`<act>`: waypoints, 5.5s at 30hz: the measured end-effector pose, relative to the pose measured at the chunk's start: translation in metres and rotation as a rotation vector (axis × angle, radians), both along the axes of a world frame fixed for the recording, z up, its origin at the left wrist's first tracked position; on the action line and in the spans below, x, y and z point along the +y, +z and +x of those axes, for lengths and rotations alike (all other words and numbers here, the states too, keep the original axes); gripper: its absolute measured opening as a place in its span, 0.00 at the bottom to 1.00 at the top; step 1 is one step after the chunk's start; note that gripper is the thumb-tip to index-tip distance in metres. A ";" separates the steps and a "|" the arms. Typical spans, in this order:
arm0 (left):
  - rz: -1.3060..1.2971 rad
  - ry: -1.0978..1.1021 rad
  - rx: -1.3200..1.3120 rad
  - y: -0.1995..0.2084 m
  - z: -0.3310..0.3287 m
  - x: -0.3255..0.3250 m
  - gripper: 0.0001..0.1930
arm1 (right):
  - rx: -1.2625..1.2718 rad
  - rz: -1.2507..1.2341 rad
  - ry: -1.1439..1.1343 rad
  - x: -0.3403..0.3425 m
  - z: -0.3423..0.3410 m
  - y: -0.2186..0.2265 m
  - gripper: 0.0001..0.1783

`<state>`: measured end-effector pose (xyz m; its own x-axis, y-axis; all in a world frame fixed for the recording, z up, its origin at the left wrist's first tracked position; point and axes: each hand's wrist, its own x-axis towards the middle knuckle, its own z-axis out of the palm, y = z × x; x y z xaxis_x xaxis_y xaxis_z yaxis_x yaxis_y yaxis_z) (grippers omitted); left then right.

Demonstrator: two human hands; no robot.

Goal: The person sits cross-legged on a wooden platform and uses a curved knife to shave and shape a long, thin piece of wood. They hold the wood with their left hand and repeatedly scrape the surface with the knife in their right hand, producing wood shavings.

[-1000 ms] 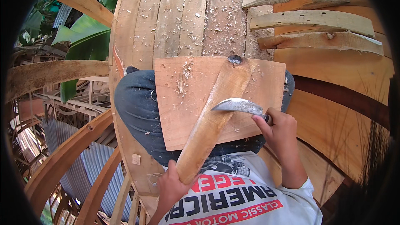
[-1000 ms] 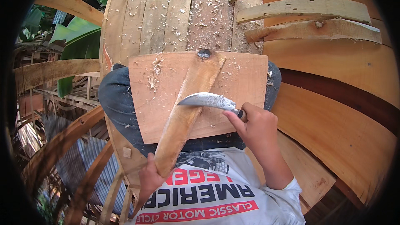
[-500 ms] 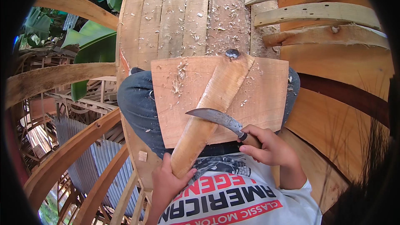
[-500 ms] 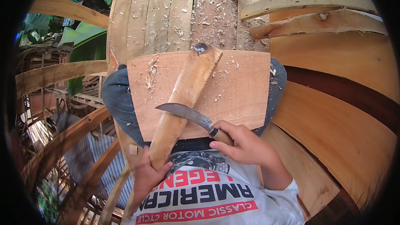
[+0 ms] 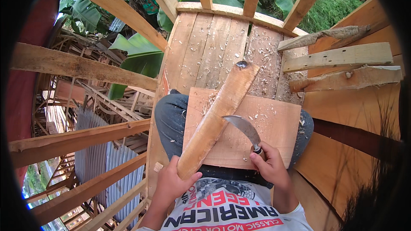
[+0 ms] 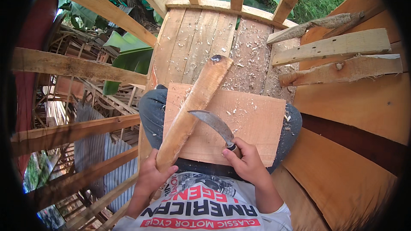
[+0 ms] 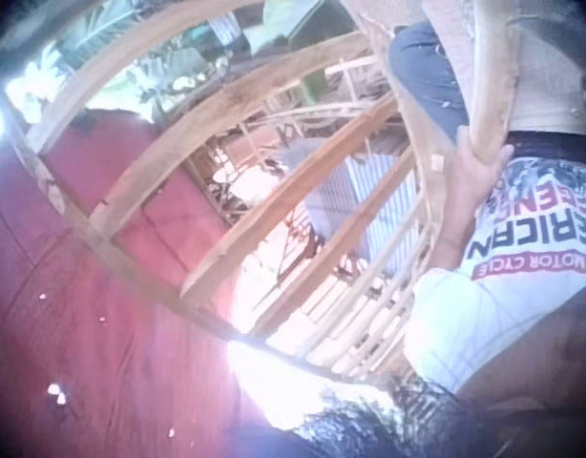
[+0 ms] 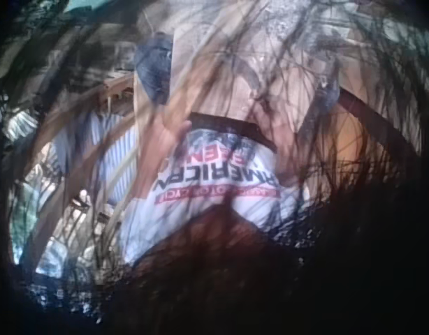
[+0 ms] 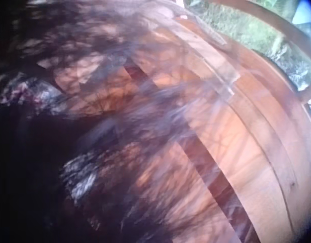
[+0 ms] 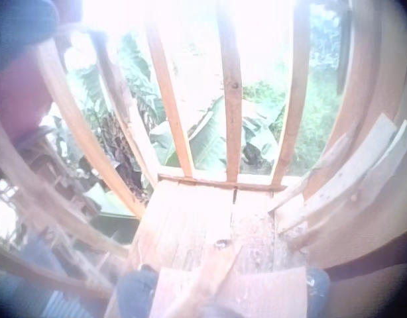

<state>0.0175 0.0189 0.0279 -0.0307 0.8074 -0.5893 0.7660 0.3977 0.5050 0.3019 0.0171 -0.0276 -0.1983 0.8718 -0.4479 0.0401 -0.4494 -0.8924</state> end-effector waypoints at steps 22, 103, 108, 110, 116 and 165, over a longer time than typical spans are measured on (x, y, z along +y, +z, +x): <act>0.416 -0.182 -0.044 0.026 0.055 0.001 0.30 | -0.455 0.518 -0.118 -0.008 0.008 0.011 0.26; -0.007 0.023 -0.235 -0.015 -0.006 0.001 0.27 | -0.876 0.497 -0.773 0.024 0.110 0.009 0.34; 0.295 -0.095 -0.151 -0.011 0.004 0.015 0.34 | -0.604 0.471 -0.417 0.008 0.045 -0.001 0.23; 0.307 -0.150 -0.164 -0.003 0.023 0.028 0.34 | -0.450 0.348 -0.390 0.004 0.018 -0.009 0.18; 0.378 -0.320 -0.241 0.009 0.069 0.036 0.32 | 0.224 0.273 -0.367 -0.001 -0.031 0.000 0.15; -0.321 -0.307 -0.917 -0.017 0.061 0.024 0.24 | -0.914 0.758 -0.097 0.021 0.021 0.001 0.39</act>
<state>0.0788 0.0425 0.0106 0.7237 0.5040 -0.4714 0.2291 0.4689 0.8530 0.3231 0.0379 -0.0266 0.0078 0.9691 0.2464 0.7944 0.1436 -0.5902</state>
